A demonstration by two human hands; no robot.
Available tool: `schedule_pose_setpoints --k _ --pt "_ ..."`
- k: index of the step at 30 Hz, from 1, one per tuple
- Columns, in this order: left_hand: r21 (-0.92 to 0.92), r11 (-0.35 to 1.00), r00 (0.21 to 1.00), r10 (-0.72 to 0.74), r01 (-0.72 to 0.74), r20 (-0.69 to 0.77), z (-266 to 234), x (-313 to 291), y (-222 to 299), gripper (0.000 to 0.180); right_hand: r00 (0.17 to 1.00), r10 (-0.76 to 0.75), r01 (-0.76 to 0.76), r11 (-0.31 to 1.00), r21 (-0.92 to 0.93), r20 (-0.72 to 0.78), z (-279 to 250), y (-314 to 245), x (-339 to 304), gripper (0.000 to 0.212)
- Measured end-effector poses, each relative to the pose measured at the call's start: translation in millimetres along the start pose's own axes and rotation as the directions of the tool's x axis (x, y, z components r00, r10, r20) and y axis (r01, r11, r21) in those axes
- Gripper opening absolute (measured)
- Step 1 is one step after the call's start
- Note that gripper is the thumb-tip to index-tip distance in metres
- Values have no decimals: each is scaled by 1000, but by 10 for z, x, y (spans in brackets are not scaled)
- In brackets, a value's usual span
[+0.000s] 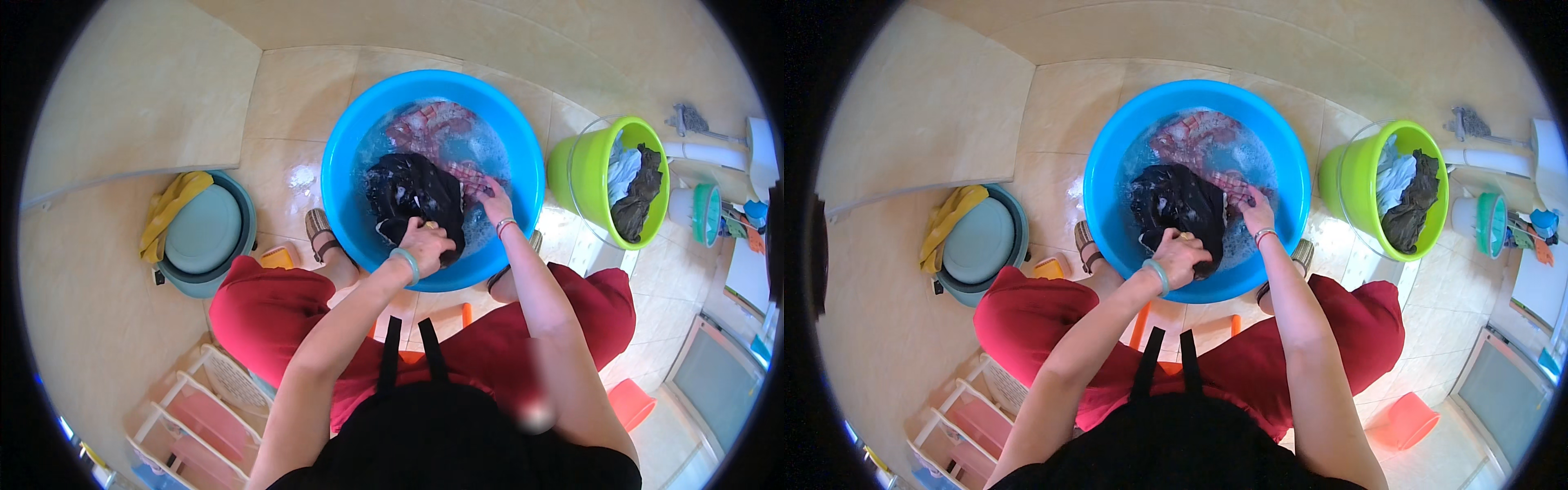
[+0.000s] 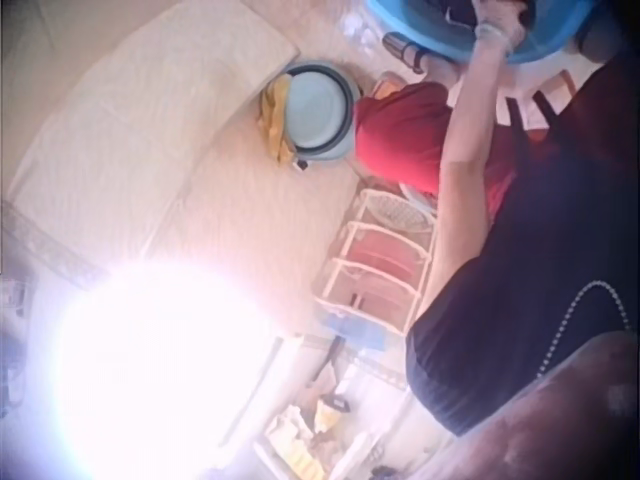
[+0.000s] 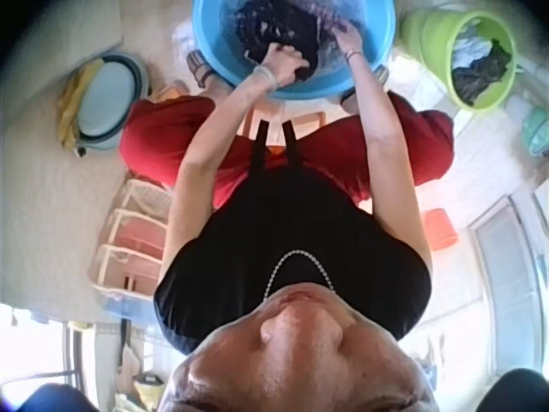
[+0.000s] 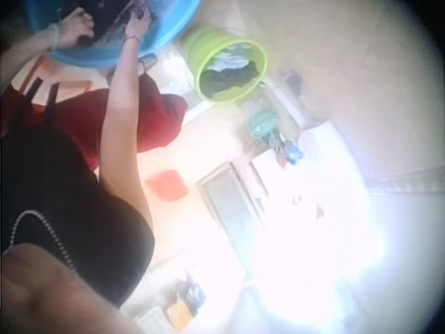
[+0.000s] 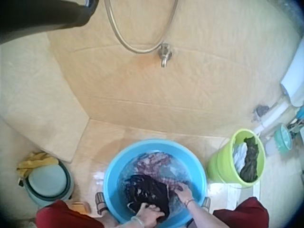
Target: The person hand-washes clothes in a blue basin filled with soapy water. They scrub and rinse a dark garment and a plaid shirt, then transfer the washed items into a green bucket.
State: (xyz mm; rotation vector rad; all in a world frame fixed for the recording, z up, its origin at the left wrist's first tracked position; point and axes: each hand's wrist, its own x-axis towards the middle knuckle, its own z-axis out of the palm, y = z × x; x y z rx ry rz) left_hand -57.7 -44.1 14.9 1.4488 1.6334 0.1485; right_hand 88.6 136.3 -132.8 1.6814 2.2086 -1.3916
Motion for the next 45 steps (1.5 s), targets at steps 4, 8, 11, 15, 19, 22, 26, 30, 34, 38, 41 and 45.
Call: schedule_pose_setpoints --k 4,8,11,15,19,22,26,30,34,38,41,45 --pt "323 930 981 136 -173 135 226 165 -11 32 990 -139 139 989 -52 -9 -26 -130 265 58" --pt "188 980 943 -1 -65 332 127 406 74 26 989 -129 142 961 -236 70 84 -456 294 68" --pt "-21 998 991 -60 58 -123 94 780 -235 21 990 -30 86 897 -434 134 252 -429 292 74" --pt "101 979 951 -142 176 -273 -30 921 -718 67 981 61 42 860 -509 185 319 -406 167 72" --pt "208 943 966 -252 259 -59 -25 786 -828 51 981 114 -44 920 -389 158 300 -198 137 53" --pt "155 939 945 -320 307 66 133 517 -879 42 995 52 -62 991 -122 -85 236 -113 46 41" --pt "198 920 923 -366 339 121 296 331 -963 37 993 2 14 990 137 -118 25 -198 -51 38" --pt "285 879 892 -431 382 136 281 322 -847 37 984 171 -113 822 558 -53 -250 -720 -337 37" --pt "400 805 859 -506 438 77 530 405 -842 38 984 166 -155 595 789 68 -658 -1243 -649 25" --pt "10 884 846 -445 468 -294 498 334 -575 39 994 -21 -77 572 816 109 -967 -1460 -920 13" --pt "-875 457 867 -490 163 -95 399 605 -538 49 975 -198 62 676 734 100 -1145 -1688 -1135 11" --pt "-911 -397 931 -279 110 234 -116 570 41 38 955 -296 217 627 748 -29 -1348 -1839 -1376 9"
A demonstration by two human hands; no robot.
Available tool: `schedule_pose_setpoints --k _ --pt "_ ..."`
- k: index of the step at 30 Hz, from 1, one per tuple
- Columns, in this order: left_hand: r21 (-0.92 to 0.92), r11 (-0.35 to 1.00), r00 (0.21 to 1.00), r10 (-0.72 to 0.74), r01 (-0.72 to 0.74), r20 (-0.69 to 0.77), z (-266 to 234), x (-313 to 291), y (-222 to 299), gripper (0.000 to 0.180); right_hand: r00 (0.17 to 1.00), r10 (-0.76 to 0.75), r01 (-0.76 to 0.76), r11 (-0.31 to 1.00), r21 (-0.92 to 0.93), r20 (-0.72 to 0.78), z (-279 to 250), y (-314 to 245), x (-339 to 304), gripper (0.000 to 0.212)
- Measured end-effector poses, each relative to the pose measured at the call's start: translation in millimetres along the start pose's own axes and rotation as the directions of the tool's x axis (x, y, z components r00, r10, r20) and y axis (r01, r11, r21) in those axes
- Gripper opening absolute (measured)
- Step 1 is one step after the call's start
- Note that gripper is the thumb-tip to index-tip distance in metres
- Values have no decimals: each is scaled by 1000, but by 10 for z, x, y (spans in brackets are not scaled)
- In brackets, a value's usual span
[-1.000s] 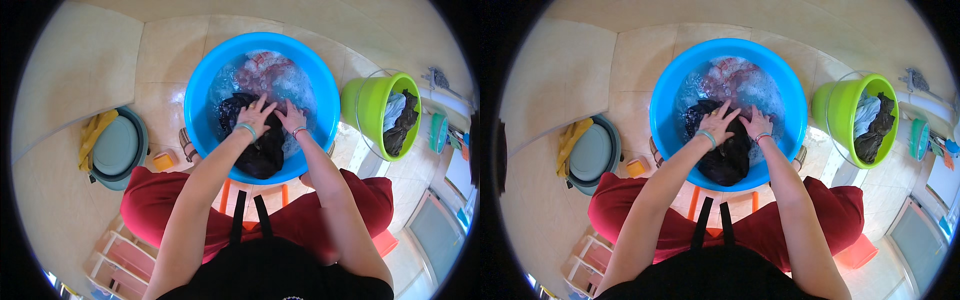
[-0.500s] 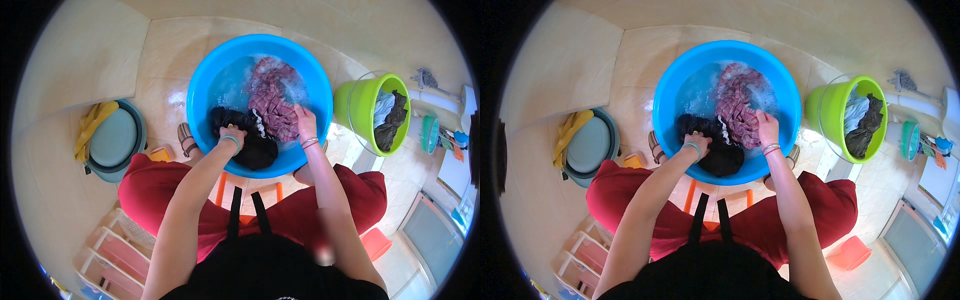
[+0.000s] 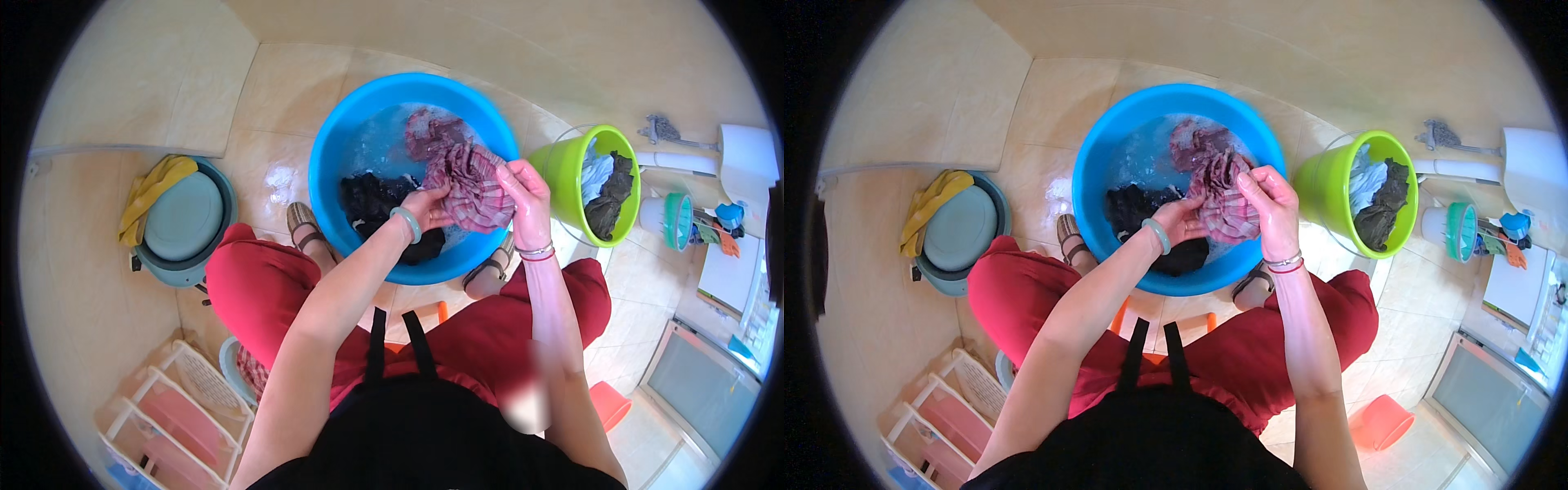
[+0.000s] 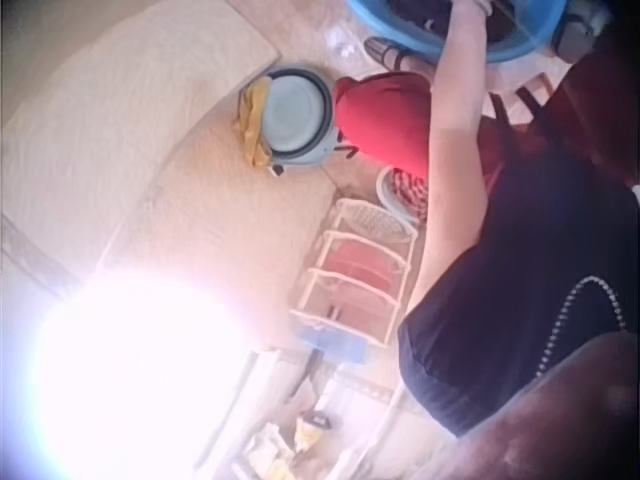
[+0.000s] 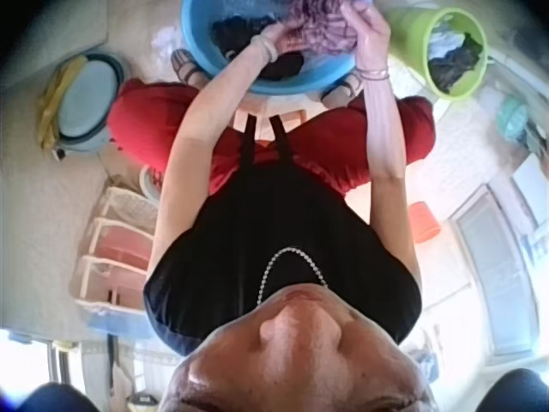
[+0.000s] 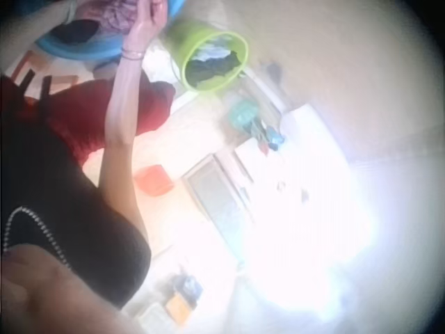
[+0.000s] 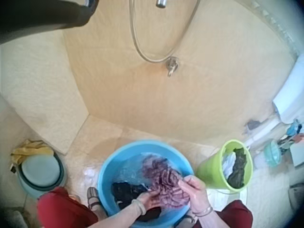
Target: The person hand-washes clothes in a blue basin filled with soapy water. They scrub and rinse a dark garment and a plaid shirt, then transfer the washed items into a green bucket.
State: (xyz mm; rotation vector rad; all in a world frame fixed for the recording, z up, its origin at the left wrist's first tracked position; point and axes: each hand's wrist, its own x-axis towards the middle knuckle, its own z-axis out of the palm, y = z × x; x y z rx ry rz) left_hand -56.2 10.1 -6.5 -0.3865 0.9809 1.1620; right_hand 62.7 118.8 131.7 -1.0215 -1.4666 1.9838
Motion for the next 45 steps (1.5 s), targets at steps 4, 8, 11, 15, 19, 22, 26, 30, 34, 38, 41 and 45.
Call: schedule_pose_setpoints --k 4,8,11,15,19,22,26,30,34,38,41,45 --pt "-64 923 925 379 -380 -15 -373 479 24 31 989 -109 110 994 3 -98 -78 -55 -122 8" --pt "-152 873 845 383 -463 -373 -694 294 283 32 982 -41 83 970 228 -183 -334 73 -194 9" --pt "-176 730 722 553 -660 -415 -917 341 340 27 980 20 60 920 388 -198 -419 188 -268 16" --pt "122 761 545 556 -637 -628 -1073 186 377 27 974 123 3 830 558 -189 -354 170 -260 16" --pt "585 672 411 741 -454 -531 -1141 202 281 32 984 151 -65 788 612 -90 -59 -2 -226 11" --pt "916 257 296 941 -307 -165 -300 -241 282 31 997 68 -27 802 597 -46 -108 11 -171 12" --pt "595 465 722 615 -656 317 253 -921 380 31 998 60 -29 821 571 -37 59 -113 -53 14" --pt "781 -121 349 845 -613 405 732 -1056 256 51 998 40 -53 879 474 38 269 -96 -39 12" --pt "777 160 449 877 -608 171 663 -877 388 30 990 77 -96 981 166 115 204 -117 57 11" --pt "752 113 421 877 -649 231 580 -895 680 30 979 -165 205 806 -556 122 -107 146 236 30" --pt "837 15 443 853 -547 274 785 -1156 825 25 969 -246 137 406 -904 36 -55 157 185 65" --pt "841 -49 427 845 -538 322 932 -1277 907 26 973 -210 164 353 -921 93 36 282 169 70"
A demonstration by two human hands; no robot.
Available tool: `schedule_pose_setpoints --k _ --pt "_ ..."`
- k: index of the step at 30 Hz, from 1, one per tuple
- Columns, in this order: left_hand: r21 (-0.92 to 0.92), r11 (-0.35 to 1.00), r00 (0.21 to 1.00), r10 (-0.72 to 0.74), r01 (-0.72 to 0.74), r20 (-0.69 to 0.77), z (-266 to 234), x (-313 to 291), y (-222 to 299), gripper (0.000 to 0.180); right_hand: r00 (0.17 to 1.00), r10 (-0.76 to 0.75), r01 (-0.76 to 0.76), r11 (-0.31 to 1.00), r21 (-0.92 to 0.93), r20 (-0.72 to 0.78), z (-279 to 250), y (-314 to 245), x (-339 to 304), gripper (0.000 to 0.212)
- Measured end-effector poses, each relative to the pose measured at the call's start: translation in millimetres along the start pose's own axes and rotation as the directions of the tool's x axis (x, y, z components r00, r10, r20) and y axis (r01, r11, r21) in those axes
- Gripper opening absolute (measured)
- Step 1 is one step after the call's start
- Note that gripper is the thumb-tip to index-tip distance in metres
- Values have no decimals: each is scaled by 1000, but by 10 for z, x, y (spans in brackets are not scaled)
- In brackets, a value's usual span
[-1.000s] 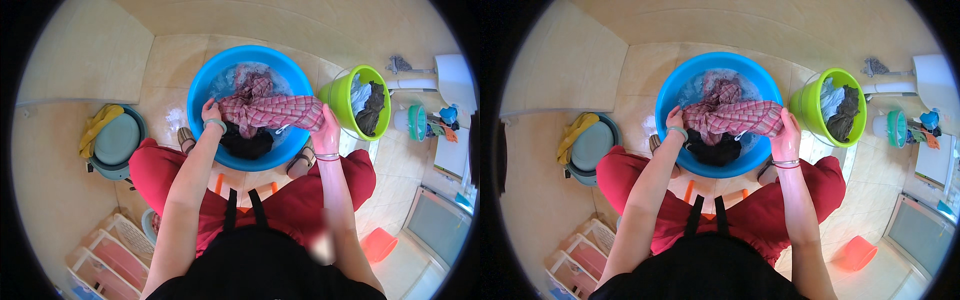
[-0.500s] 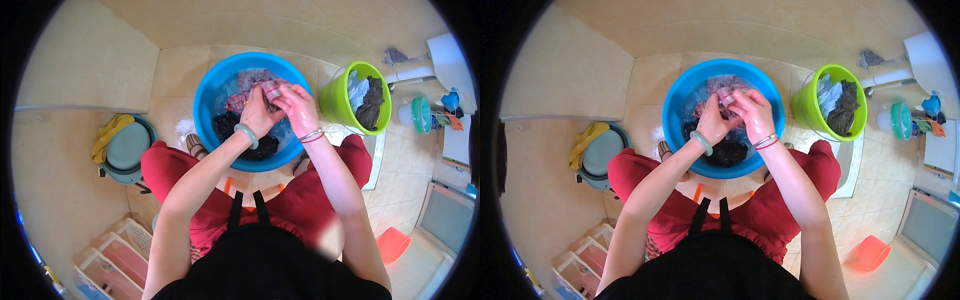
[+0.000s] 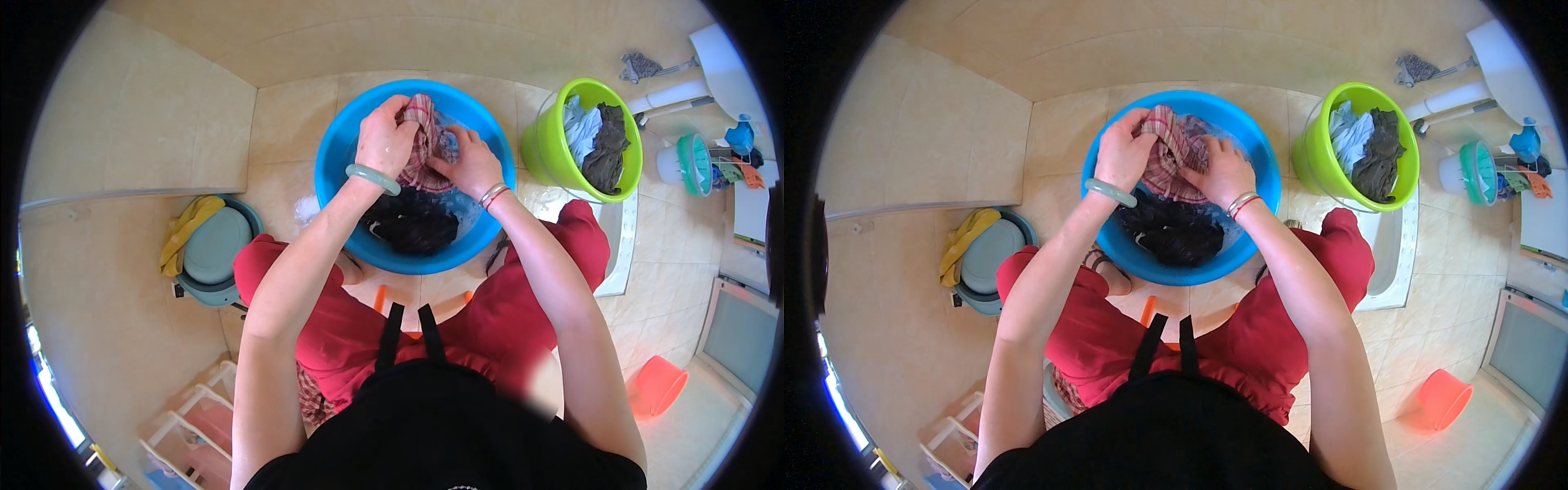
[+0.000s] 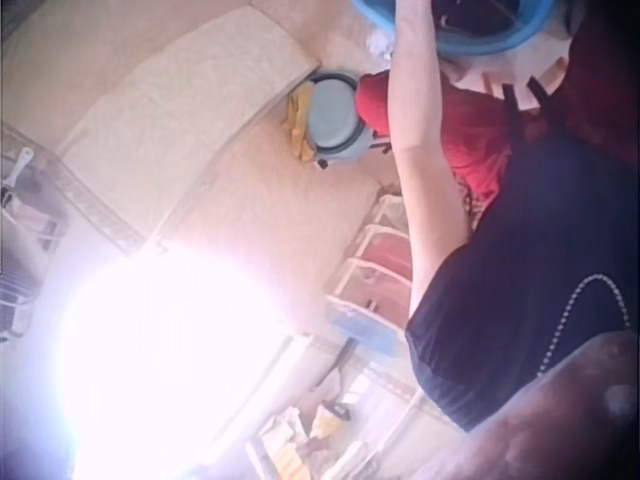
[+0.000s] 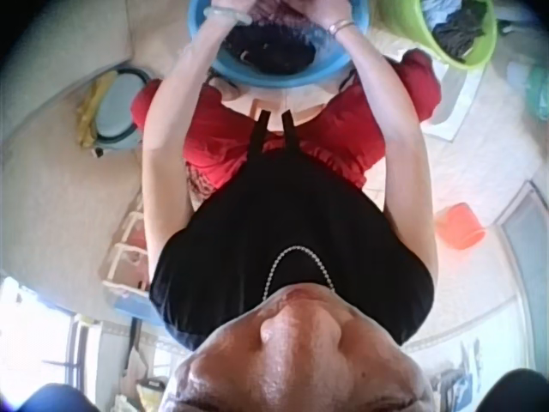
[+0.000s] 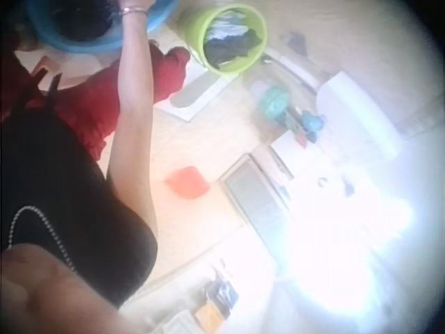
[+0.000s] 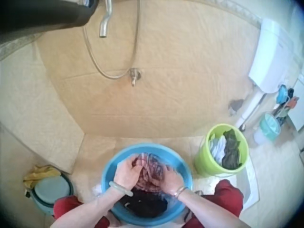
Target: The person hand-washes clothes in a blue basin filled with soapy water. They scrub and rinse a dark garment and a plaid shirt, then transfer the washed items into a green bucket.
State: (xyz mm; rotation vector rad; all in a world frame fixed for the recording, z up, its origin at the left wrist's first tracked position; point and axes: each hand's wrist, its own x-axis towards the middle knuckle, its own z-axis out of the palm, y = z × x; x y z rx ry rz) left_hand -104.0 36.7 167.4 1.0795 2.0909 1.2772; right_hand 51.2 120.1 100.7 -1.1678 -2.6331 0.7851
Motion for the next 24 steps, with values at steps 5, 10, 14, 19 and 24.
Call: schedule_pose_setpoints --k 5,10,14,19,24 --pt "84 995 998 53 -51 -32 -115 61 183 26 993 -119 116 967 225 -3 142 -91 -1 42" --pt "291 952 974 152 -98 -170 -260 280 -181 30 989 85 -54 968 247 -117 -120 127 131 24" --pt "194 978 970 117 -75 -213 -541 312 -440 30 988 83 -72 994 84 -132 -577 20 123 20" --pt "466 879 978 175 -104 -111 -671 279 -124 33 950 200 -233 966 -117 -240 -329 528 143 26" --pt "606 794 995 13 51 -101 -916 261 -80 29 843 471 -510 551 661 259 -423 586 234 26"
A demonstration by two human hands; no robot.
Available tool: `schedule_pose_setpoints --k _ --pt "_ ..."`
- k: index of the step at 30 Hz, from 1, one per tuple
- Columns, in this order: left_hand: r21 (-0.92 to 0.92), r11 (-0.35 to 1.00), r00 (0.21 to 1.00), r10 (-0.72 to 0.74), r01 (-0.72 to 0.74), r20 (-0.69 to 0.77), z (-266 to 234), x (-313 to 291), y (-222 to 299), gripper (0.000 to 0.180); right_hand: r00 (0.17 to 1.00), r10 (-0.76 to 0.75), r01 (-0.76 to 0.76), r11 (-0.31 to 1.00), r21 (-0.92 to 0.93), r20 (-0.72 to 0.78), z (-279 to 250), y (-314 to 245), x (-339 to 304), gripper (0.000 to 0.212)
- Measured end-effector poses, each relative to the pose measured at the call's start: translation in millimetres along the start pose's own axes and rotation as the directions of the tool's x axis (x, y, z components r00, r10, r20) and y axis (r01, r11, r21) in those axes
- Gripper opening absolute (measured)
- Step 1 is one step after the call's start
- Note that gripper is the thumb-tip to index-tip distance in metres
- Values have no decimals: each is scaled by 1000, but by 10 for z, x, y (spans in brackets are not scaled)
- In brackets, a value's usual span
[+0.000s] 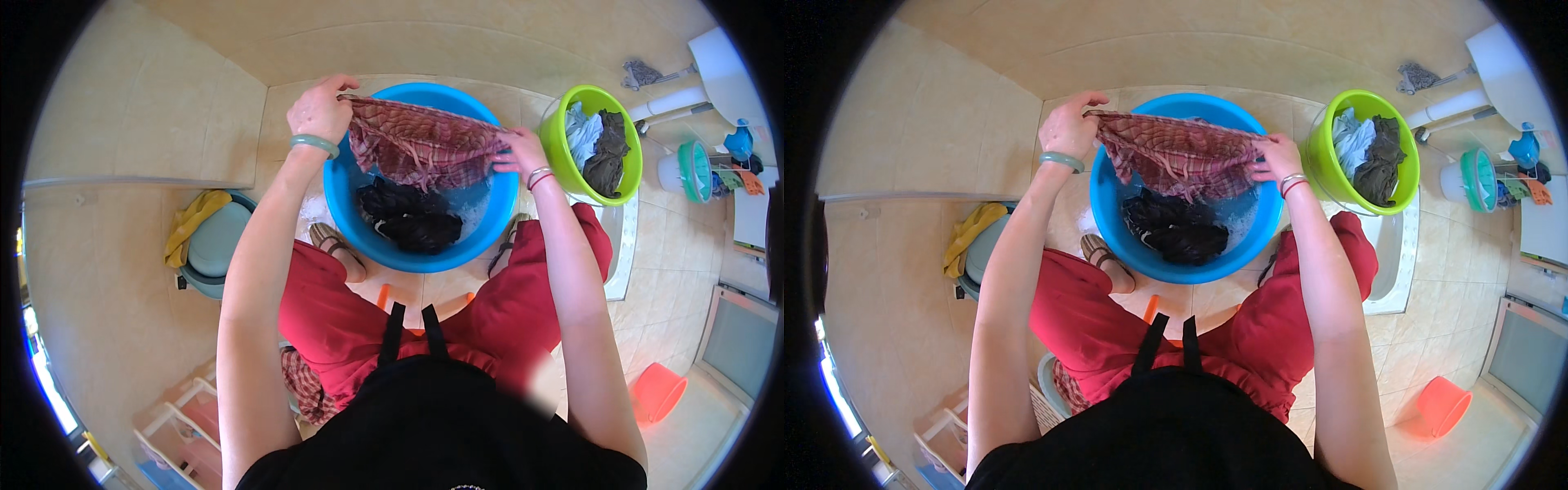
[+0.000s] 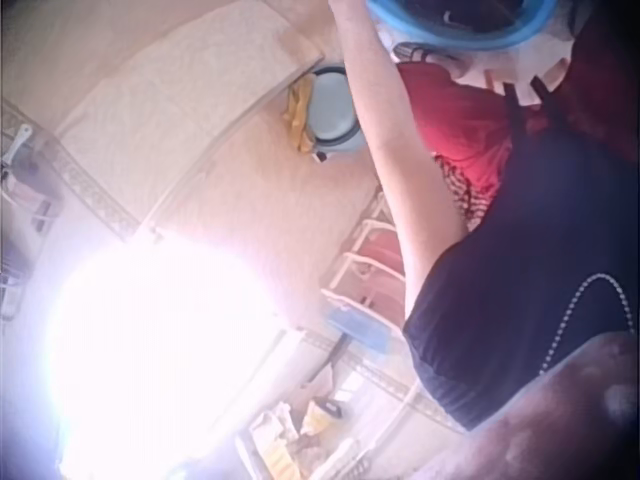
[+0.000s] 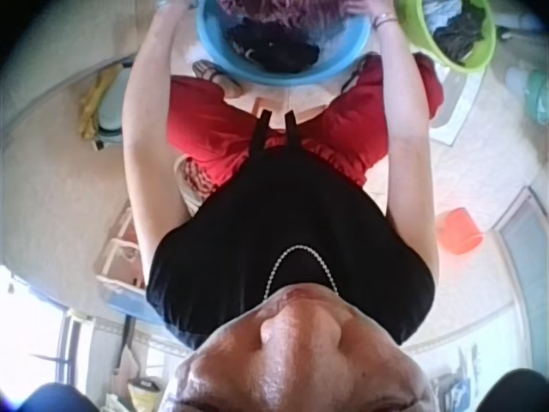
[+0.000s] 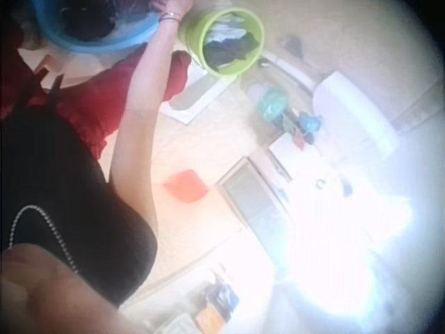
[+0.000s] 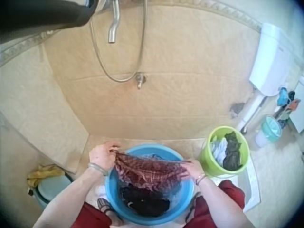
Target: The person hand-washes clothes in a blue basin filled with soapy water. They scrub and rinse a dark garment and a plaid shirt, then transfer the washed items into a green bucket.
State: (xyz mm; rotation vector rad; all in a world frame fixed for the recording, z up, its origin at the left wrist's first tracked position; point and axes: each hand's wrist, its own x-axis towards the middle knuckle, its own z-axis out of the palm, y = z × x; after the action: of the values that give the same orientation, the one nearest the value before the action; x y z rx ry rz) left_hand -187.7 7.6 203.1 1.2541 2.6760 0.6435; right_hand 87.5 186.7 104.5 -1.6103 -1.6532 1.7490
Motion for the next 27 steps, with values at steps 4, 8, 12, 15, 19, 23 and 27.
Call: schedule_pose_setpoints --k 4,8,12,15,19,23,27 --pt "-130 987 995 98 -99 -13 23 64 -217 37 965 -81 -86 805 587 251 16 -242 -140 28" --pt "-676 713 972 -33 187 234 -64 209 -224 52 954 -185 -13 762 647 238 -44 -490 -263 34" --pt "-669 679 935 -72 301 348 -293 160 -229 58 900 -379 172 760 626 213 -151 -1117 -827 36" --pt "-686 692 889 145 223 434 -276 -19 -163 65 862 -477 302 755 582 172 -43 -1254 -945 36" --pt "-761 615 871 470 -207 143 51 -435 317 107 877 -399 177 788 590 269 298 -1108 -956 36" --pt "-394 863 913 390 -317 120 395 -655 731 101 830 -444 161 771 616 338 529 -969 -1001 42" --pt "-743 664 977 203 -88 66 771 -542 328 48 729 -587 419 789 450 351 466 -842 -911 65"
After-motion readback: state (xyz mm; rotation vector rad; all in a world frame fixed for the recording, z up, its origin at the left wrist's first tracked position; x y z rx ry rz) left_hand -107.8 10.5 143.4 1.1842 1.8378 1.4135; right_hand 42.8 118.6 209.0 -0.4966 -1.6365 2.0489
